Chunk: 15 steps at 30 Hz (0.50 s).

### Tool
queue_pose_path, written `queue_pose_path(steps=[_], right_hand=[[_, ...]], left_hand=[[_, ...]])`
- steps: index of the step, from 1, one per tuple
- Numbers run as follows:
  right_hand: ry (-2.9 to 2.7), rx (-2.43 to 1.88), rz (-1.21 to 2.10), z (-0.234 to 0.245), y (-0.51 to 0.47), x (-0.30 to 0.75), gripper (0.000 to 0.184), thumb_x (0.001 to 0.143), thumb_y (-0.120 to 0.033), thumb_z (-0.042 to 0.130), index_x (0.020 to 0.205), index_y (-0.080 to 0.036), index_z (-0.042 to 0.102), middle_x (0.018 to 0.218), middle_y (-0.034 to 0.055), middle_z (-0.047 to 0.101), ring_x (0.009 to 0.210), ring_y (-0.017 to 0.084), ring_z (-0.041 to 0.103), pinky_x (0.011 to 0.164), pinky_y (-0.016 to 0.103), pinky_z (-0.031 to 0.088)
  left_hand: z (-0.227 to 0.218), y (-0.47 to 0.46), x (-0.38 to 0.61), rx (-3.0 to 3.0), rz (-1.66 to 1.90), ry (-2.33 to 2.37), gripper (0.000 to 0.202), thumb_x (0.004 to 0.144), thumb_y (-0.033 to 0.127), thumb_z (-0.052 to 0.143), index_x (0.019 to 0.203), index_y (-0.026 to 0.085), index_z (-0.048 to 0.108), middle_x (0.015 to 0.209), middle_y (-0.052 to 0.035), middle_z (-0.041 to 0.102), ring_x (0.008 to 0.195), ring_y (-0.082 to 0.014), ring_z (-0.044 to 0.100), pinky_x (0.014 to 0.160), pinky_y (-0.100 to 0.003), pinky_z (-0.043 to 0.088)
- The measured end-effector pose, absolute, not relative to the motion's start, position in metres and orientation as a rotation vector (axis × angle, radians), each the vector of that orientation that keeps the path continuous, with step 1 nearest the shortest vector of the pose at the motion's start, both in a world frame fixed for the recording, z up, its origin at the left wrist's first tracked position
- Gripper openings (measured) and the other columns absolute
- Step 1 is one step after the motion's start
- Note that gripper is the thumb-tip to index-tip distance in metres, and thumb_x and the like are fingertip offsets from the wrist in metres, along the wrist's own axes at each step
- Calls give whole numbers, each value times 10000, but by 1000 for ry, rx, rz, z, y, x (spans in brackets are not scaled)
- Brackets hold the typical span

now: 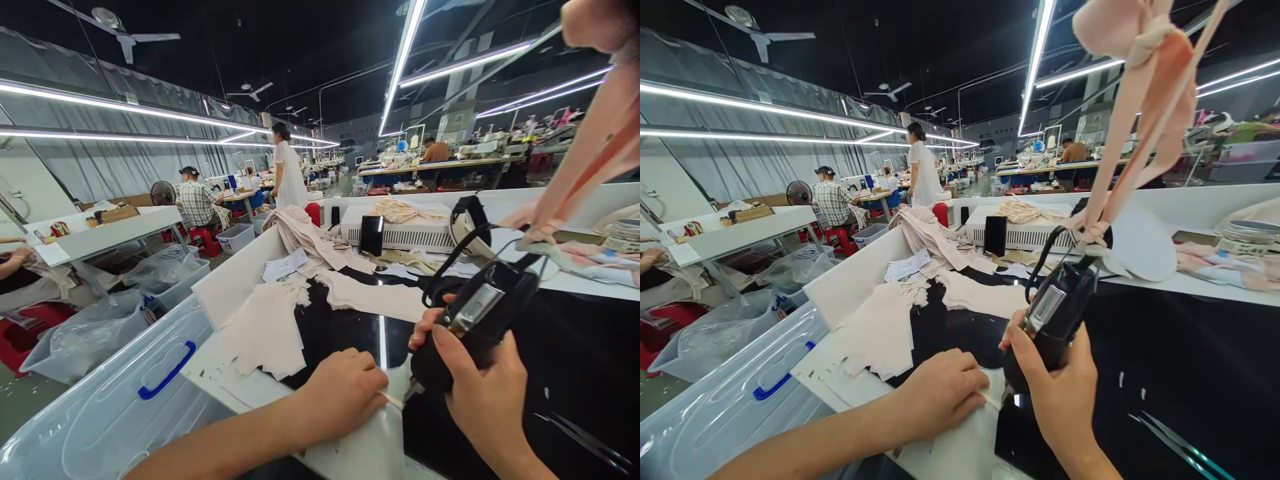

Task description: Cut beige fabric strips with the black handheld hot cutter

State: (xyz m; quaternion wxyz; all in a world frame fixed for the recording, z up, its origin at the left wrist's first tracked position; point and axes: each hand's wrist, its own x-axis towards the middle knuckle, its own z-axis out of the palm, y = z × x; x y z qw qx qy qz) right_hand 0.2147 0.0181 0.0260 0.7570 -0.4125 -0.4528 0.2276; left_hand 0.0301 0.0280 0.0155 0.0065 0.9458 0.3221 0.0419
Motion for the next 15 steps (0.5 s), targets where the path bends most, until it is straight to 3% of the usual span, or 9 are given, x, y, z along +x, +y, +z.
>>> queue_pose_path(steps=[3,5,11,15], right_hand=[[-974,-866,586,31,14,214,495,838,-558,901,1175,-294,652,841,-24,716,650,188,667,656,336,596],[-966,-817,608,36,13,214,483,843,-530,909,1174,-292,650,844,-29,706,661,179,659,659,326,590],[-966,-759,616,45,11,216,446,864,-472,905,1180,-281,654,842,-37,692,659,160,648,659,314,583],[-968,-760,631,44,7,217,429,857,-452,911,1156,-275,661,840,-34,699,665,166,658,660,321,587]], left_hand=[[9,32,20,2990,257,883,120,1096,240,633,1152,188,725,1139,-58,743,1023,-222,702,866,-335,553],[7,40,9,3012,357,693,184,1100,143,587,1206,188,731,1196,-67,762,1067,-203,710,955,-330,543],[7,61,-21,2975,413,357,294,1110,98,560,1317,219,730,1355,-42,779,1347,-235,674,1253,-401,415],[9,63,-20,2872,484,455,391,1043,18,532,1330,184,740,1347,-88,776,1313,-232,695,1182,-361,513]])
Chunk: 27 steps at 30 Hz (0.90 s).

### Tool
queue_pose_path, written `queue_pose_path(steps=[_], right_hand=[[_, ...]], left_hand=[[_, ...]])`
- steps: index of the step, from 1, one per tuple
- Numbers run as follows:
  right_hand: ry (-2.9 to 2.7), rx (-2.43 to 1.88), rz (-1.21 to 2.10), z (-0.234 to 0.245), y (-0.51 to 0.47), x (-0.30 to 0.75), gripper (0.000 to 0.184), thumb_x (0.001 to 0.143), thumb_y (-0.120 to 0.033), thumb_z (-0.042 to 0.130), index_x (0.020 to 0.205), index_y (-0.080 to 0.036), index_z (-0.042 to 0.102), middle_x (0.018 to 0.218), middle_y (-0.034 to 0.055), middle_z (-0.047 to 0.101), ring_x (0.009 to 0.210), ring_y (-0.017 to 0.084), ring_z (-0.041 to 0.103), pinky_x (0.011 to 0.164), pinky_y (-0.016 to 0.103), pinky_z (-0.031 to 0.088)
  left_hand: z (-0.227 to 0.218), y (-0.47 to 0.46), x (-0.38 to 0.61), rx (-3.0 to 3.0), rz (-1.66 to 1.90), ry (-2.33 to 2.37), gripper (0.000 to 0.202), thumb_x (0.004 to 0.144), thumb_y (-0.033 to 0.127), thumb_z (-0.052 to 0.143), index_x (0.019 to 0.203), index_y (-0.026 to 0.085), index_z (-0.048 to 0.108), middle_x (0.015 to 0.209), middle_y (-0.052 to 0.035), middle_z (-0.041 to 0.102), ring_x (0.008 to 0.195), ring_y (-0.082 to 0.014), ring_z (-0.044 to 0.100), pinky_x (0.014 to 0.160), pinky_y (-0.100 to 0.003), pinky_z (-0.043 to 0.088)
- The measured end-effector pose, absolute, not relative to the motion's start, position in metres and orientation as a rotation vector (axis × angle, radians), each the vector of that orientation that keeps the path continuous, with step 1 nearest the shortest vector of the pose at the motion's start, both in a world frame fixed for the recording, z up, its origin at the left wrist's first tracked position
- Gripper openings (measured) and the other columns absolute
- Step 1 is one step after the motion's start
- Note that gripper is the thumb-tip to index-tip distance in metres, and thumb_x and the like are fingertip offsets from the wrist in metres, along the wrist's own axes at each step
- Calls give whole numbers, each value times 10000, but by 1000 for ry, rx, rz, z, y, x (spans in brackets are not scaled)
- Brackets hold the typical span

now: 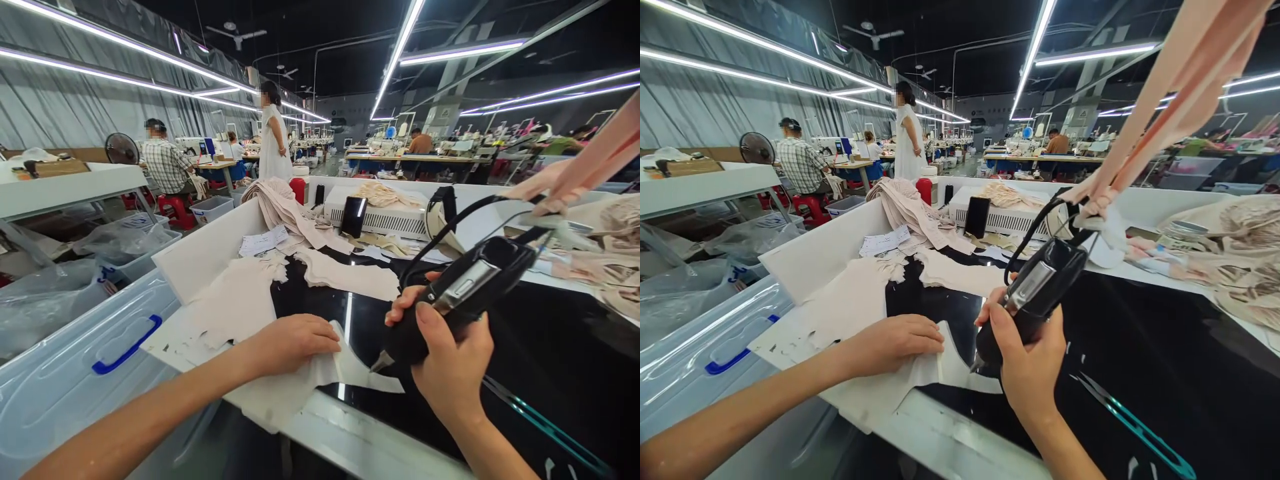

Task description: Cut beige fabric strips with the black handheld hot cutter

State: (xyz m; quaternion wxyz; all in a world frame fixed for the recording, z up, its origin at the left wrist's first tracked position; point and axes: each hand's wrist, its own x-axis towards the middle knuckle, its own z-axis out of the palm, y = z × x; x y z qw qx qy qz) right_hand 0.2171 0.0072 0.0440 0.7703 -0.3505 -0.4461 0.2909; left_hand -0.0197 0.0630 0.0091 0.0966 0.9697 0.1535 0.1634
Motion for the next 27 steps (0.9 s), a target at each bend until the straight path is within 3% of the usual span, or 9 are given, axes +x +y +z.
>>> queue_pose_path(steps=[4,11,27], right_hand=[[-963,-761,643,43,5,218,423,846,-427,910,1155,-277,662,817,-32,702,661,178,659,655,330,593],[-928,-781,638,44,-5,225,404,804,-339,908,1131,-282,678,791,-27,701,647,186,659,621,329,625],[-902,-835,618,59,-18,227,381,721,-291,888,1042,-277,682,710,-26,681,569,200,642,519,349,632]], left_hand=[[12,61,-3,2788,535,777,337,1074,77,499,1275,176,750,1283,-91,764,1191,-221,731,1025,-332,598],[3,61,12,2782,507,901,256,1079,105,529,1204,185,738,1225,-89,749,1165,-211,720,1028,-338,593],[-9,48,-1,2929,574,775,294,1099,86,499,1310,134,699,1387,-137,735,1296,-227,716,1091,-345,617]])
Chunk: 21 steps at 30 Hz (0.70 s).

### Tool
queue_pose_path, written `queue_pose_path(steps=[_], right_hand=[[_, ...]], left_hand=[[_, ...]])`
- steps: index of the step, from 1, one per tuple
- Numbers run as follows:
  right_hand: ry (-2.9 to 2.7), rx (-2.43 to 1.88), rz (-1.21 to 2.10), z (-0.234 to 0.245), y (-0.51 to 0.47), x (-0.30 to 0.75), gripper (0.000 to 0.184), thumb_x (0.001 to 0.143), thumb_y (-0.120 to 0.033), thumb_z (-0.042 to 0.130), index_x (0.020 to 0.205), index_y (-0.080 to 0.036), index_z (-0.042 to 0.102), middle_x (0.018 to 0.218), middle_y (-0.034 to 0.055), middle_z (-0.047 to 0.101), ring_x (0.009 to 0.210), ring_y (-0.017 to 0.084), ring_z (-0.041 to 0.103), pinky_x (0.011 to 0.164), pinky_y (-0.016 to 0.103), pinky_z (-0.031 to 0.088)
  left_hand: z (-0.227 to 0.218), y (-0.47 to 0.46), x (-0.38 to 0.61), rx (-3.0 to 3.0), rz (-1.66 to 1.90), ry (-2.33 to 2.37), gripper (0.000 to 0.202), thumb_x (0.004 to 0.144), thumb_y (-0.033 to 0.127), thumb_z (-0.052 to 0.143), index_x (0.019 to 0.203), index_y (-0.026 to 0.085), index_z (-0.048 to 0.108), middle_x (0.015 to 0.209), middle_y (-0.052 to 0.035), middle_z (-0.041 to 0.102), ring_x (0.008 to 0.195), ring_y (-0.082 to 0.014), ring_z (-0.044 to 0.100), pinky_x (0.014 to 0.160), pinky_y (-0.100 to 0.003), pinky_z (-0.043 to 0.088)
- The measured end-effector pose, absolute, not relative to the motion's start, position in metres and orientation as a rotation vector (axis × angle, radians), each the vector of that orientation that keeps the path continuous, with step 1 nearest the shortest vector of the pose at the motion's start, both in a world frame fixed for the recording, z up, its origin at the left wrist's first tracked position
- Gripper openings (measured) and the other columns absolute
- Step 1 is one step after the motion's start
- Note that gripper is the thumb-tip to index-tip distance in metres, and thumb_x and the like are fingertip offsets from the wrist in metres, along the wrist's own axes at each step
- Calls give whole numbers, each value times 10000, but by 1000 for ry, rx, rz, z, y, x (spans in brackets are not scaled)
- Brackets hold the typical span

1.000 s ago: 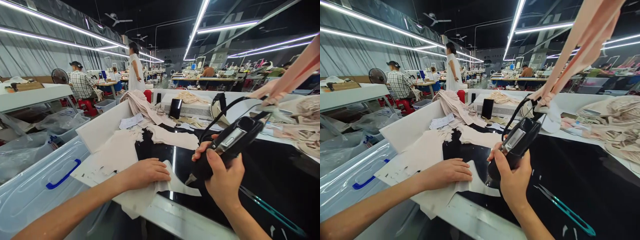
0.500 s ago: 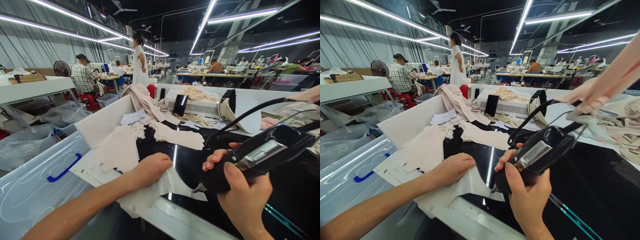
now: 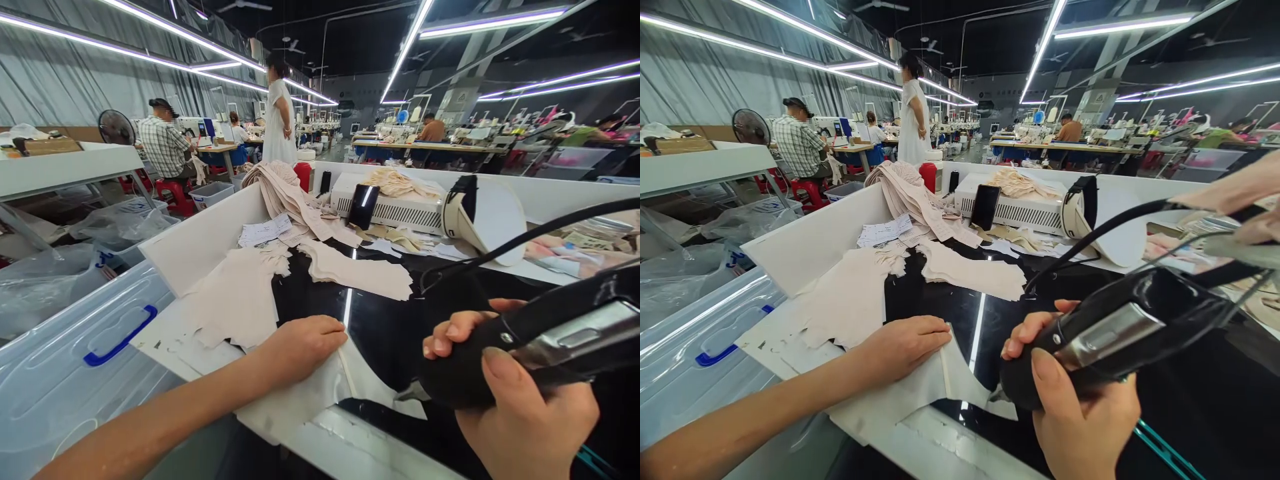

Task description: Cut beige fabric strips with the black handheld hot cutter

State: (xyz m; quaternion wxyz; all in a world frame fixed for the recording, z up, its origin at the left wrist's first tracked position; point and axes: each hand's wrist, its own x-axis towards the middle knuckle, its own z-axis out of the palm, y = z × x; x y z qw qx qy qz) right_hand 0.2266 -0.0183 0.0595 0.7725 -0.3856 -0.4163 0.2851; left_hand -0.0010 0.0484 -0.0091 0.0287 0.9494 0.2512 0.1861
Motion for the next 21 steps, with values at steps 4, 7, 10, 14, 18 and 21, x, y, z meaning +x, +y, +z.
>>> queue_pose_path(steps=[4,7,10,14,18,21], right_hand=[[-894,-811,601,64,-7,222,364,748,-265,855,1067,-278,681,724,-33,672,580,189,640,532,331,618],[-879,-767,595,65,11,215,365,780,-283,859,1091,-277,667,758,-36,672,603,179,637,556,319,604],[-902,-721,608,62,32,205,392,814,-334,877,1122,-269,644,786,-41,676,620,163,634,588,302,592],[-970,-690,614,54,53,195,369,870,-412,883,1061,-267,602,816,-48,682,643,153,644,625,303,585],[-995,-679,623,48,61,190,365,899,-429,871,1070,-272,590,855,-52,683,669,144,645,657,304,579],[-1009,-683,618,45,63,188,373,904,-439,859,1097,-277,584,865,-51,679,671,149,646,652,310,575]], left_hand=[[-11,48,-1,2944,588,768,269,1099,92,507,1289,133,693,1371,-136,740,1283,-225,722,1101,-351,621],[-14,47,-1,2938,599,772,269,1094,86,516,1302,132,680,1368,-134,740,1300,-228,713,1109,-360,624],[-15,47,-1,2927,590,788,255,1087,90,547,1302,144,675,1384,-119,732,1283,-222,723,1095,-338,631],[-16,46,-2,2917,641,789,238,1081,88,565,1277,160,679,1370,-97,741,1256,-208,736,1097,-305,623],[-13,44,-2,2896,664,792,232,1075,69,537,1218,164,692,1338,-98,753,1240,-206,746,1078,-303,636],[-11,43,-1,2896,645,786,232,1071,59,514,1178,155,695,1322,-113,754,1228,-213,753,1067,-325,651]])
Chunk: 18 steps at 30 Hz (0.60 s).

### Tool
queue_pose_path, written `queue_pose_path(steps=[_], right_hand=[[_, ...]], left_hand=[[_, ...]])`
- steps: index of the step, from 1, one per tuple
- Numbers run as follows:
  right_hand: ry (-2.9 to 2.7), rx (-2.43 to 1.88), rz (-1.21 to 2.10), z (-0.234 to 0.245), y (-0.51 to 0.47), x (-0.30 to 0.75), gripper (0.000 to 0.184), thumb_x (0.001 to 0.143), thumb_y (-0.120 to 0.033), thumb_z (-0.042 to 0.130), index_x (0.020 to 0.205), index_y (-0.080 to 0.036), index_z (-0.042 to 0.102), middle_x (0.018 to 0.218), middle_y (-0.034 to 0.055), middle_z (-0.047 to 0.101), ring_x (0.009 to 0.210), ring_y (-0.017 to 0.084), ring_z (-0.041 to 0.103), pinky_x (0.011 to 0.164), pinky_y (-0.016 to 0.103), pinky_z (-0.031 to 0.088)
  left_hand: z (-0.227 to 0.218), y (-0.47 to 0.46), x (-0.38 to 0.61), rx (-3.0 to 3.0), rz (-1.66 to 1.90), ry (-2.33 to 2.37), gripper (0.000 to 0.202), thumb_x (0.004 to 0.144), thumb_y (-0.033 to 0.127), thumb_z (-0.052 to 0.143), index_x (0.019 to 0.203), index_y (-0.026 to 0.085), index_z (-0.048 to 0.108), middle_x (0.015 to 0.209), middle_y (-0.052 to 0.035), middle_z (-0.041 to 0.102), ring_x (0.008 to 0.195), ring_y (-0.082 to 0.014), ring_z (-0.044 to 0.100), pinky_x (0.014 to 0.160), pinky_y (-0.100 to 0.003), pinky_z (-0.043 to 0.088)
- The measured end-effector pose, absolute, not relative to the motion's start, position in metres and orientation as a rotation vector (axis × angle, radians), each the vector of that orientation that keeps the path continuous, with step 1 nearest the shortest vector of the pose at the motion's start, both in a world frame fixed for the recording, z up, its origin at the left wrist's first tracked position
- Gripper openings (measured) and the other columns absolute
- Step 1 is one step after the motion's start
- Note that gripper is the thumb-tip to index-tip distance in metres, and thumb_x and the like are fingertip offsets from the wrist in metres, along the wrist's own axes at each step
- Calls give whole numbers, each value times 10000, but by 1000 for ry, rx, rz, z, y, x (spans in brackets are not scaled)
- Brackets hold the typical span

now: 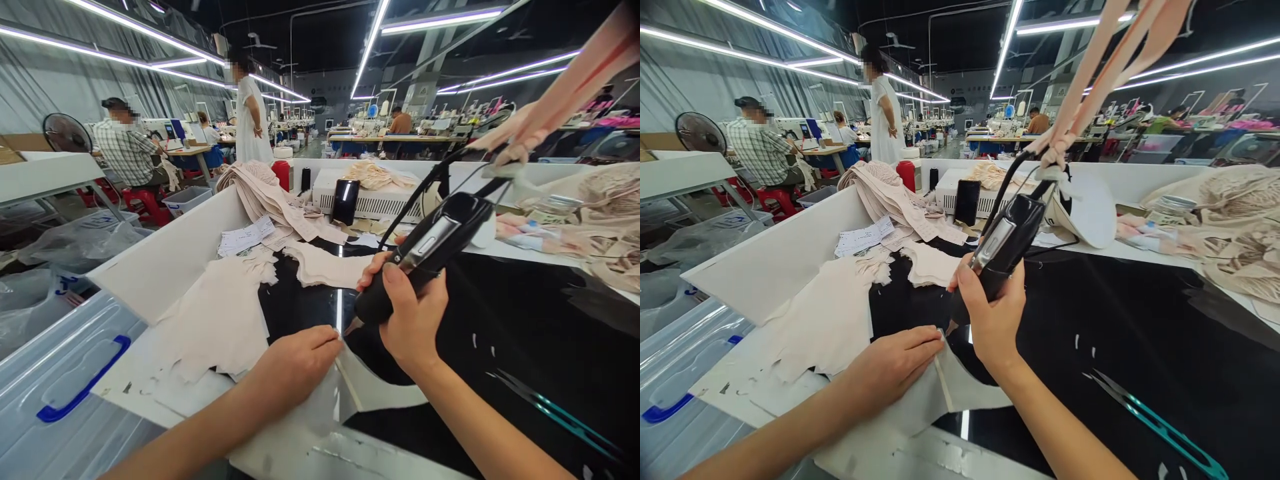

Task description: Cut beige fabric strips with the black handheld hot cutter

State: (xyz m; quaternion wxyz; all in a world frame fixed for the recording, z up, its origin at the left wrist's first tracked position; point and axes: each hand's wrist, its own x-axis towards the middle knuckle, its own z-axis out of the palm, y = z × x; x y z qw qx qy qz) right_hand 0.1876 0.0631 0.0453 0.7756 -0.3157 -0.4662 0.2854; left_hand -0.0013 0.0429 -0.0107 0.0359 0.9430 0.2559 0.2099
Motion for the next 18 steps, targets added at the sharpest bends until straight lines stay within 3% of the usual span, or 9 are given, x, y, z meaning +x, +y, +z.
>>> queue_pose_path(steps=[9,18], right_hand=[[-1023,-689,615,41,61,186,404,916,-392,812,1228,-298,575,868,-58,674,645,152,648,654,330,582],[-1024,-723,588,40,60,183,280,922,-342,786,1091,-290,568,867,-66,690,635,141,655,636,317,582]], left_hand=[[-9,41,-2,2902,707,779,218,1084,72,517,1178,149,698,1322,-110,756,1167,-204,771,1057,-301,648],[-10,42,-2,2892,737,782,253,1103,94,475,1179,145,711,1307,-122,762,1151,-207,777,1031,-319,662]])
